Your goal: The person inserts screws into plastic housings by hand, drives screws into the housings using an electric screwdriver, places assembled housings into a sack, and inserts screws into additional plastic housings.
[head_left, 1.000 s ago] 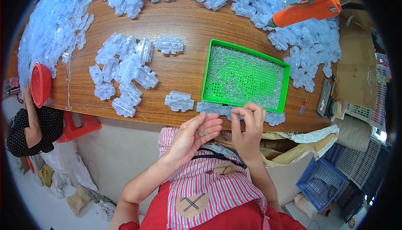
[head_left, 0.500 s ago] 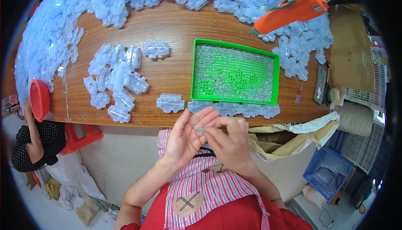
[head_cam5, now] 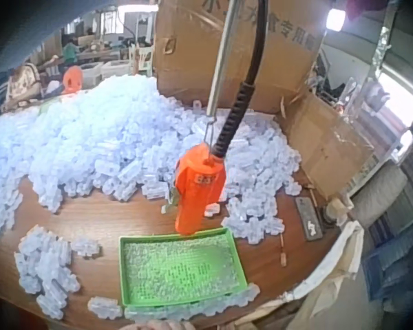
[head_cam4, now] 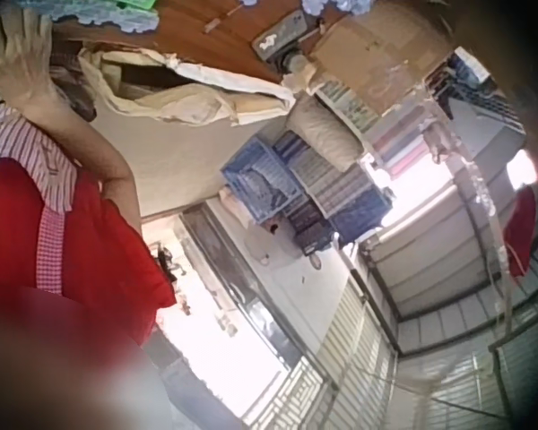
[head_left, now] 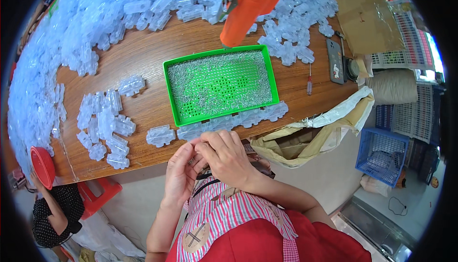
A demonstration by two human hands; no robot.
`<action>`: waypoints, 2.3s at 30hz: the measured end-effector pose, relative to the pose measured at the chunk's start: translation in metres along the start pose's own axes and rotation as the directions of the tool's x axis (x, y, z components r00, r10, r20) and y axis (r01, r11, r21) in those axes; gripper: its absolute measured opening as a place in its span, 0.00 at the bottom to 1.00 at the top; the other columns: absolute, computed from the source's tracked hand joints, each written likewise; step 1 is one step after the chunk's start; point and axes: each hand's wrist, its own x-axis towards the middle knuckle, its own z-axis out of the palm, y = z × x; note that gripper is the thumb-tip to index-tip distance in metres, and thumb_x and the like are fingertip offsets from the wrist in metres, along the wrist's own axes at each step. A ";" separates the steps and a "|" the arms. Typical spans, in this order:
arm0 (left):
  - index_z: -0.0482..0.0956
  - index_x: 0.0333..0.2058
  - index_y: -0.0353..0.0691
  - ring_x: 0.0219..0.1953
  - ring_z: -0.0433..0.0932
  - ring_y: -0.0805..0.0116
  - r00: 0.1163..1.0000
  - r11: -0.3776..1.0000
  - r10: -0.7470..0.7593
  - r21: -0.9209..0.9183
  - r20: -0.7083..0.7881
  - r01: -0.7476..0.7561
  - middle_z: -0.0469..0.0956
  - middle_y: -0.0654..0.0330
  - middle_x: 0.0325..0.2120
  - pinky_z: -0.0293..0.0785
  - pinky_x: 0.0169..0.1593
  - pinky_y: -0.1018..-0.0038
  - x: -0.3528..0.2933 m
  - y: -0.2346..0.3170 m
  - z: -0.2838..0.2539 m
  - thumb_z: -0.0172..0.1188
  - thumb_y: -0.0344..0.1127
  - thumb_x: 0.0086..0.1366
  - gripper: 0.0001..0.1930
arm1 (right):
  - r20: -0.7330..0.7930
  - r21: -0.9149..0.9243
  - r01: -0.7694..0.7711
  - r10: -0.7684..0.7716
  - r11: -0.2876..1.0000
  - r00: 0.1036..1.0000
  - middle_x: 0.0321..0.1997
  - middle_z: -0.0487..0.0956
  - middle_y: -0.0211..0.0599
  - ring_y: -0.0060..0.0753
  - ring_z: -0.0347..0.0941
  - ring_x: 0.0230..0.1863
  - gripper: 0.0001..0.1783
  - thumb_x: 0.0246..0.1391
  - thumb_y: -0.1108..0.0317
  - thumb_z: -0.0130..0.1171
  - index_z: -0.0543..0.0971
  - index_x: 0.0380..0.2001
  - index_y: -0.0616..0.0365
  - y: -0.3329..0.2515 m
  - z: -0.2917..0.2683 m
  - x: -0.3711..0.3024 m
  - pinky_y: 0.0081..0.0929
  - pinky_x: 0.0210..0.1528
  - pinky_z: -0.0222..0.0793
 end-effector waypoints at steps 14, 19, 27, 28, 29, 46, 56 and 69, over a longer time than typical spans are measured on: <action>0.77 0.35 0.37 0.29 0.77 0.78 1.000 0.994 -0.012 0.113 -0.012 0.013 0.79 0.62 0.29 0.76 0.34 0.83 0.010 -0.013 -0.008 0.52 0.40 0.69 0.12 | -0.121 0.123 -0.060 0.075 0.991 0.990 0.37 0.71 0.32 0.36 0.66 0.39 0.09 0.43 0.70 0.59 0.77 0.31 0.55 0.007 -0.003 -0.005 0.33 0.40 0.60; 0.76 0.34 0.39 0.25 0.73 0.81 0.997 0.979 0.070 0.196 -0.033 -0.062 0.78 0.65 0.26 0.71 0.30 0.84 0.011 -0.021 -0.007 0.51 0.40 0.70 0.11 | -0.028 0.235 -0.152 0.163 0.960 0.986 0.36 0.70 0.34 0.38 0.66 0.39 0.06 0.45 0.72 0.59 0.76 0.30 0.56 0.006 -0.007 -0.004 0.34 0.40 0.60; 0.75 0.42 0.40 0.36 0.77 0.78 0.999 0.994 0.036 0.104 0.007 -0.036 0.78 0.66 0.36 0.76 0.41 0.79 0.009 -0.017 -0.013 0.51 0.40 0.69 0.11 | -0.083 0.130 -0.082 0.094 0.988 0.992 0.36 0.70 0.35 0.39 0.67 0.38 0.07 0.45 0.70 0.60 0.75 0.30 0.56 -0.004 0.002 -0.004 0.35 0.39 0.61; 0.75 0.38 0.41 0.31 0.75 0.80 0.998 0.994 0.028 0.107 -0.062 -0.021 0.77 0.67 0.31 0.73 0.35 0.81 0.009 -0.016 -0.006 0.51 0.39 0.69 0.09 | -0.078 0.138 -0.073 0.084 0.988 0.993 0.36 0.70 0.35 0.39 0.67 0.38 0.07 0.45 0.70 0.60 0.75 0.30 0.56 -0.005 0.002 -0.004 0.35 0.39 0.61; 0.75 0.34 0.41 0.25 0.72 0.83 0.991 0.994 0.020 0.108 -0.132 -0.006 0.76 0.69 0.26 0.70 0.29 0.84 0.010 -0.016 0.000 0.52 0.39 0.69 0.09 | -0.094 0.151 -0.075 0.090 0.986 0.992 0.37 0.70 0.35 0.39 0.67 0.38 0.08 0.44 0.71 0.61 0.76 0.31 0.56 -0.004 0.002 -0.004 0.35 0.39 0.61; 0.74 0.34 0.39 0.26 0.73 0.79 0.990 1.000 0.021 0.024 -0.136 -0.018 0.77 0.64 0.26 0.73 0.33 0.82 0.008 -0.017 -0.002 0.49 0.43 0.70 0.13 | -0.061 0.512 -0.209 0.278 0.833 0.959 0.39 0.75 0.40 0.30 0.72 0.35 0.07 0.49 0.80 0.59 0.72 0.30 0.60 0.002 -0.001 -0.010 0.24 0.38 0.69; 0.76 0.42 0.36 0.31 0.78 0.80 0.994 0.991 -0.097 0.092 -0.051 0.101 0.79 0.63 0.32 0.76 0.35 0.86 -0.001 -0.002 -0.015 0.55 0.35 0.67 0.10 | 0.362 0.723 -0.613 0.581 0.319 0.729 0.34 0.77 0.33 0.15 0.72 0.30 0.04 0.58 0.76 0.56 0.76 0.36 0.65 0.016 -0.011 -0.010 0.14 0.33 0.69; 0.72 0.53 0.36 0.33 0.73 0.82 0.995 0.991 -0.099 0.092 0.024 0.096 0.76 0.68 0.30 0.72 0.41 0.85 -0.013 -0.003 -0.021 0.50 0.37 0.70 0.16 | 0.102 0.278 -0.281 0.263 0.918 0.960 0.35 0.79 0.41 0.40 0.76 0.35 0.09 0.51 0.77 0.57 0.79 0.37 0.60 0.005 0.002 0.005 0.30 0.36 0.72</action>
